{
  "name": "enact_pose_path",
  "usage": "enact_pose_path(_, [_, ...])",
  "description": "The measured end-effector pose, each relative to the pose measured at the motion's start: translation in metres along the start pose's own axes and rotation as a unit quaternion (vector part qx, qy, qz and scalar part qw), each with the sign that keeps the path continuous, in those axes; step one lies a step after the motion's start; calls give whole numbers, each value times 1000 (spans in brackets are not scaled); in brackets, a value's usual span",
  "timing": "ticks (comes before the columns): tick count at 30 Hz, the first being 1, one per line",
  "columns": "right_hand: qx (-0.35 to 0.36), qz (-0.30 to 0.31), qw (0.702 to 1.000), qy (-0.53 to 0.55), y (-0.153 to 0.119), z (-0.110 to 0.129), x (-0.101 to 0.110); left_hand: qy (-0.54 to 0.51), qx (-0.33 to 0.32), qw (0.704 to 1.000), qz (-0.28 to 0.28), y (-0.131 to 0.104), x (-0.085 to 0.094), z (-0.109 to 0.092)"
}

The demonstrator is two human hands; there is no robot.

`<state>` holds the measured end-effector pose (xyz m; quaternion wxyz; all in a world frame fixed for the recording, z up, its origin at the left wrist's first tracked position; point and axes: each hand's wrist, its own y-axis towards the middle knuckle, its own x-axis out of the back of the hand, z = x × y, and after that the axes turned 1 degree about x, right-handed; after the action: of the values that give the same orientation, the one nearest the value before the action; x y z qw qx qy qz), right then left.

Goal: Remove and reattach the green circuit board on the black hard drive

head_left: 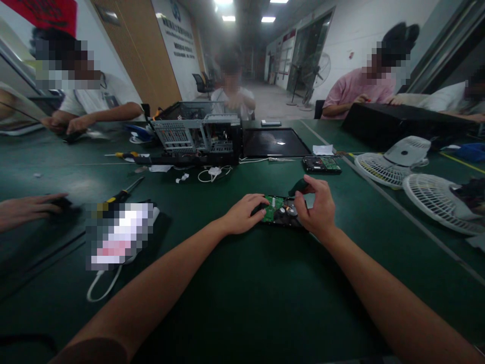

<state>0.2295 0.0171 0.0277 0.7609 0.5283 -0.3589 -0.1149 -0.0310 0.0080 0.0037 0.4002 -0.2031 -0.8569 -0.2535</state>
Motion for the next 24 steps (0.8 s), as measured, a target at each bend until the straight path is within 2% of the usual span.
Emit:
enact_pose_path(6, [-18, -18, 1000, 1, 0, -2, -2, -3, 7, 1000, 8, 0, 2, -2])
enact_pose_path(18, [-8, -33, 999, -15, 3, 2, 1, -2, 20, 1000, 17, 0, 2, -1])
enact_pose_path(24, [-51, -17, 995, 80, -5, -1, -6, 2, 3, 1000, 4, 0, 0, 1])
